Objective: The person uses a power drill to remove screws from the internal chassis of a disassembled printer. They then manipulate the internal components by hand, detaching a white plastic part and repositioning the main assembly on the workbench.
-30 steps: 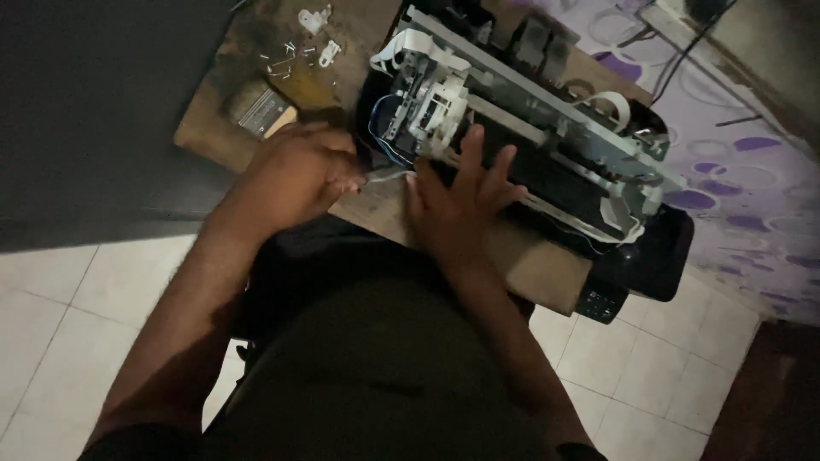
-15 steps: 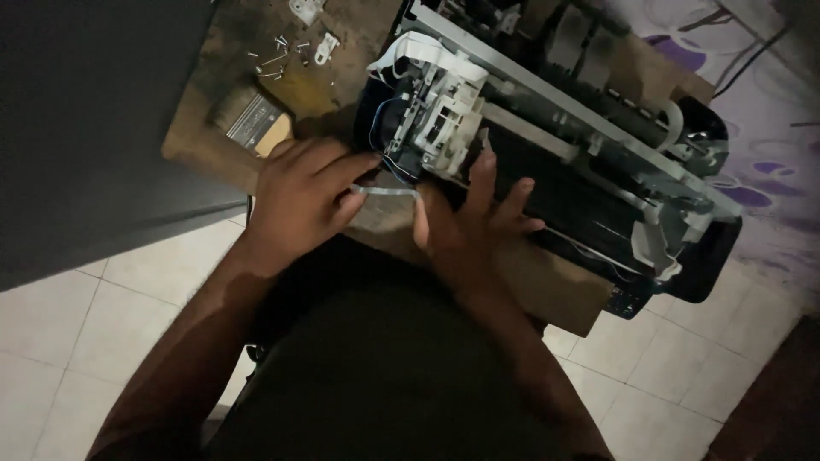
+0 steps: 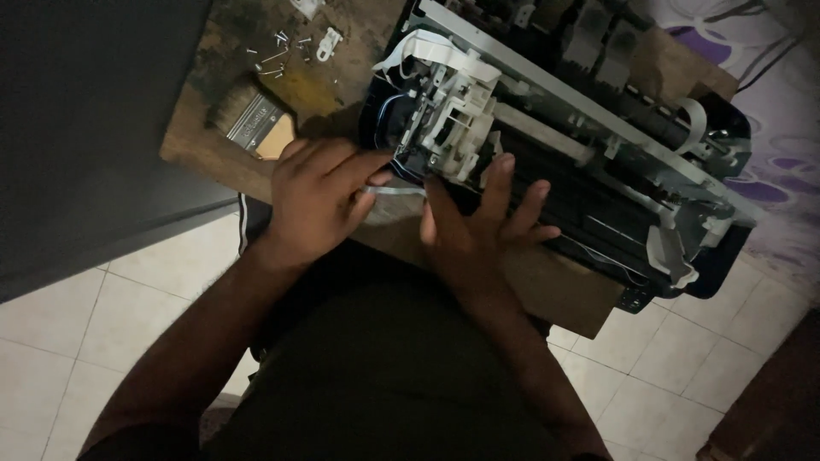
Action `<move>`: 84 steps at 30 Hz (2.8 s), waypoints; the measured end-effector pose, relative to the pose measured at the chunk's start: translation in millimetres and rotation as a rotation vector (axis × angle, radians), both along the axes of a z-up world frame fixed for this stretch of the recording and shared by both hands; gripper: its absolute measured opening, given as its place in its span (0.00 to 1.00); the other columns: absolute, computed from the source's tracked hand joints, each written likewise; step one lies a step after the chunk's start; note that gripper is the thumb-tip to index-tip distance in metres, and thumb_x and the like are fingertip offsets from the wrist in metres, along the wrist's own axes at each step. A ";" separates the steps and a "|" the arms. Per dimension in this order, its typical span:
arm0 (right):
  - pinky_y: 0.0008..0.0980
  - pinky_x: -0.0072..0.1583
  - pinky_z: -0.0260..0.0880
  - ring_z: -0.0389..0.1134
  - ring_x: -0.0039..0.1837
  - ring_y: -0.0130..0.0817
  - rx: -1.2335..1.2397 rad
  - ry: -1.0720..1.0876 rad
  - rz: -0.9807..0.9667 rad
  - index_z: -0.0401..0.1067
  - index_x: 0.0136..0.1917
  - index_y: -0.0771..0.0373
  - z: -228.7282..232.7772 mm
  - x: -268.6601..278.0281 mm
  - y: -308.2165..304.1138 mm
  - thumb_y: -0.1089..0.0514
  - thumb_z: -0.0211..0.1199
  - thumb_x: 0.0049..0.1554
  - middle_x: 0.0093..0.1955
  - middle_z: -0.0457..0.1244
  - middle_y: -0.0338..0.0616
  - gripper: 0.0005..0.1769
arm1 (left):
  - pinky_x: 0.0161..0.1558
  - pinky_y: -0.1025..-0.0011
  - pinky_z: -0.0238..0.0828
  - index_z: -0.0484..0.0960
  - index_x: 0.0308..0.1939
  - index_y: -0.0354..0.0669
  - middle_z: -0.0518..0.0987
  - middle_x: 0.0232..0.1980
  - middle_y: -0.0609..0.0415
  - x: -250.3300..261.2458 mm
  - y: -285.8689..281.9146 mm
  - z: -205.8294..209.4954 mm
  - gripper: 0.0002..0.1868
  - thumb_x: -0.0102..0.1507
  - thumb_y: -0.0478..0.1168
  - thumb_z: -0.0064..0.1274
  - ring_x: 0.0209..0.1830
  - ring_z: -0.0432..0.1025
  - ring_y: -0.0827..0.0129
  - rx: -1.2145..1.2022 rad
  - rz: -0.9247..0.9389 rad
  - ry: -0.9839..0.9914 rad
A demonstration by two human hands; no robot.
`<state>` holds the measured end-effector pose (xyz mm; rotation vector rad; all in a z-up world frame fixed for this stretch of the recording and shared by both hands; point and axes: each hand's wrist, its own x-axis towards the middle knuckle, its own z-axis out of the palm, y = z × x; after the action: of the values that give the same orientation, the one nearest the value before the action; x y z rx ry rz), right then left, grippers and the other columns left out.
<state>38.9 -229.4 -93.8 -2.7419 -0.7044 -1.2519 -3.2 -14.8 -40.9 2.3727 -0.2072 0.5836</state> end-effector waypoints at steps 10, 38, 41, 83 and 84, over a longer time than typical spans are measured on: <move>0.75 0.75 0.16 0.39 0.80 0.78 -0.037 -0.059 0.090 0.78 0.43 0.35 7.1 6.4 -3.2 0.18 0.59 0.61 0.78 0.52 0.64 0.25 | 0.39 0.54 0.73 0.85 0.58 0.43 0.77 0.30 0.51 11.3 8.1 20.2 0.20 0.61 0.36 0.64 0.30 0.76 0.51 0.022 -0.085 0.059; 0.66 0.77 0.11 0.37 0.83 0.72 0.053 -0.029 0.035 0.76 0.39 0.38 3.1 2.5 3.2 0.24 0.63 0.62 0.80 0.51 0.59 0.23 | 0.38 0.59 0.69 0.86 0.42 0.45 0.74 0.29 0.55 11.0 6.3 -4.9 0.05 0.67 0.42 0.61 0.29 0.73 0.56 -0.028 -0.001 -0.117; 0.66 0.77 0.12 0.37 0.83 0.70 0.076 -0.030 0.014 0.78 0.42 0.40 0.5 2.7 6.0 0.26 0.62 0.64 0.80 0.50 0.58 0.22 | 0.37 0.58 0.68 0.86 0.40 0.43 0.74 0.29 0.53 9.1 10.0 -4.3 0.06 0.66 0.41 0.61 0.28 0.73 0.53 -0.047 -0.018 -0.067; 0.61 0.81 0.07 0.30 0.87 0.59 -0.132 0.085 0.023 0.84 0.60 0.33 33.9 -8.3 -2.2 0.40 0.71 0.71 0.85 0.42 0.54 0.06 | 0.34 0.60 0.65 0.85 0.35 0.47 0.80 0.31 0.58 25.3 40.1 48.8 0.11 0.69 0.46 0.60 0.30 0.73 0.63 0.106 -0.170 0.383; 0.62 0.81 0.06 0.27 0.88 0.59 -0.166 0.118 0.013 0.82 0.64 0.33 31.5 -9.1 -4.9 0.38 0.73 0.71 0.86 0.39 0.54 0.10 | 0.33 0.61 0.65 0.88 0.39 0.47 0.83 0.34 0.58 26.0 40.1 51.6 0.06 0.68 0.43 0.61 0.32 0.74 0.64 0.046 -0.181 0.374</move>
<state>29.8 -234.3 -62.3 -2.9075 -0.8481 -1.0640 22.9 25.3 10.7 2.4229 -0.2650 0.0463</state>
